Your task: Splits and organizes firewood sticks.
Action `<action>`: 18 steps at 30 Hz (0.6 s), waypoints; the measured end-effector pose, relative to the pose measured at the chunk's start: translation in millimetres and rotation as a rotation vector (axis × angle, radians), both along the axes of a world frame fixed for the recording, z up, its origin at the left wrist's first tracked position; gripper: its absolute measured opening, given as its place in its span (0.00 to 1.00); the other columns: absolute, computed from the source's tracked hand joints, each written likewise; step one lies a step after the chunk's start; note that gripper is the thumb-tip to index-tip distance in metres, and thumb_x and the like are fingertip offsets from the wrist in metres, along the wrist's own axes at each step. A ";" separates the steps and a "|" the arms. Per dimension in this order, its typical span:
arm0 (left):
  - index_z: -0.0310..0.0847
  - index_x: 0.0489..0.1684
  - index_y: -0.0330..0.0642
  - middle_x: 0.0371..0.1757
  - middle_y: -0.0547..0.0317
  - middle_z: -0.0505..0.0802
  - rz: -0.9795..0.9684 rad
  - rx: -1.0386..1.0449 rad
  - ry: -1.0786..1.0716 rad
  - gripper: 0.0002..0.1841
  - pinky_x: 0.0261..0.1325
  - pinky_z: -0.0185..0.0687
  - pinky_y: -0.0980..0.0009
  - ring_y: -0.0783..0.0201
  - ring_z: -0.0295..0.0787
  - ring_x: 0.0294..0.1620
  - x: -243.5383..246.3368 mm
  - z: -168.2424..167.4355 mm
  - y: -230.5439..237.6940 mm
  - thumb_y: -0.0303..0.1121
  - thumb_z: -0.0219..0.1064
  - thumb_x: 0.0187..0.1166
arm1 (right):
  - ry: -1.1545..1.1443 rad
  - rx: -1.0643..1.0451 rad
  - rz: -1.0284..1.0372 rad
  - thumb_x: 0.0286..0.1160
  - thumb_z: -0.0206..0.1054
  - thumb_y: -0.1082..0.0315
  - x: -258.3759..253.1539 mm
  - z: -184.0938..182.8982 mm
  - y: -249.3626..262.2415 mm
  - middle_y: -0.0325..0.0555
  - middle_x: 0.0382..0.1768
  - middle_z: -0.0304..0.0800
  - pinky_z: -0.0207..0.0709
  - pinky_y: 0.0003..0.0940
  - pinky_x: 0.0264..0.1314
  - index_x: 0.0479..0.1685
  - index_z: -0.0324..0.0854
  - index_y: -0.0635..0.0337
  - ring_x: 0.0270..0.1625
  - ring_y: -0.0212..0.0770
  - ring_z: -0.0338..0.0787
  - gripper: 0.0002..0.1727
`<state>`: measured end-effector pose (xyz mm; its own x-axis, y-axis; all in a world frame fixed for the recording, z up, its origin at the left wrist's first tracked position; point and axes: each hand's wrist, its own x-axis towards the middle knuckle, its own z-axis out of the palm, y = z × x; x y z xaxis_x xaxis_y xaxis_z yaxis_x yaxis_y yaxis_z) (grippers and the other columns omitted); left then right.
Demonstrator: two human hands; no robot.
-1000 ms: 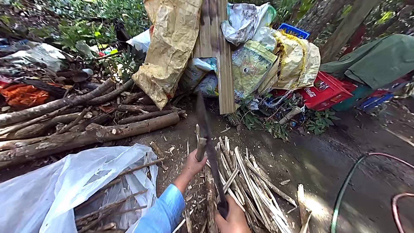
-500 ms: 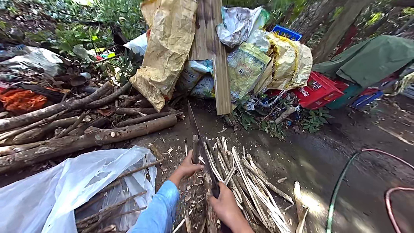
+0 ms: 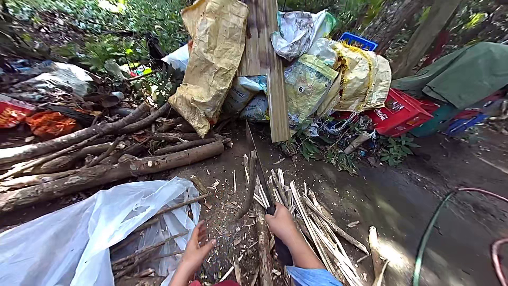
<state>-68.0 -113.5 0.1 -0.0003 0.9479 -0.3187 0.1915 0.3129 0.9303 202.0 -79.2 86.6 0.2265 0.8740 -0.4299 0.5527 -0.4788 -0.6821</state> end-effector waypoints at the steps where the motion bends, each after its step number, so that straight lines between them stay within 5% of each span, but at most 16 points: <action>1: 0.49 0.91 0.30 0.83 0.27 0.72 -0.001 0.008 -0.014 0.45 0.78 0.75 0.49 0.37 0.74 0.81 -1.2 -2.0 -4.1 0.24 0.74 0.72 | 0.026 0.042 -0.007 0.71 0.70 0.71 1.3 7.1 -0.9 0.55 0.35 0.86 0.84 0.49 0.40 0.65 0.75 0.66 0.30 0.48 0.88 0.22; 7: 0.56 0.86 0.26 0.78 0.24 0.76 0.100 -0.037 -0.018 0.36 0.73 0.78 0.49 0.38 0.81 0.73 -37.8 -23.2 -17.6 0.23 0.68 0.77 | 0.015 0.331 -0.073 0.69 0.71 0.70 -4.7 53.3 -47.0 0.51 0.29 0.85 0.82 0.45 0.35 0.62 0.78 0.70 0.27 0.44 0.86 0.22; 11: 0.60 0.83 0.27 0.74 0.27 0.80 0.131 -0.112 -0.024 0.30 0.69 0.79 0.51 0.43 0.83 0.69 -41.7 -24.2 -23.0 0.22 0.65 0.80 | -0.117 -0.078 0.042 0.74 0.71 0.68 -7.9 -16.0 -21.9 0.63 0.51 0.90 0.80 0.57 0.62 0.70 0.76 0.68 0.55 0.58 0.91 0.25; 12: 0.61 0.83 0.27 0.74 0.28 0.80 0.120 -0.121 -0.034 0.30 0.69 0.79 0.51 0.43 0.83 0.70 -37.6 -21.6 -22.9 0.22 0.64 0.81 | -0.109 -0.104 0.028 0.74 0.71 0.68 -7.9 -29.7 -12.7 0.64 0.52 0.90 0.81 0.57 0.63 0.70 0.76 0.68 0.56 0.59 0.91 0.26; 15: 0.61 0.82 0.27 0.73 0.30 0.81 0.061 -0.110 -0.066 0.30 0.69 0.80 0.52 0.45 0.84 0.69 -23.7 -14.5 -28.9 0.24 0.64 0.80 | 0.012 -0.013 -0.031 0.70 0.70 0.72 -4.3 -36.2 1.8 0.60 0.41 0.88 0.85 0.53 0.44 0.67 0.76 0.69 0.35 0.53 0.91 0.24; 18: 0.63 0.81 0.26 0.71 0.33 0.84 0.003 -0.069 -0.089 0.30 0.68 0.82 0.54 0.49 0.86 0.66 -20.9 -13.8 -30.1 0.25 0.65 0.79 | 0.145 0.121 -0.056 0.68 0.70 0.74 3.9 -5.3 -6.5 0.50 0.28 0.83 0.83 0.41 0.29 0.64 0.75 0.68 0.20 0.42 0.84 0.23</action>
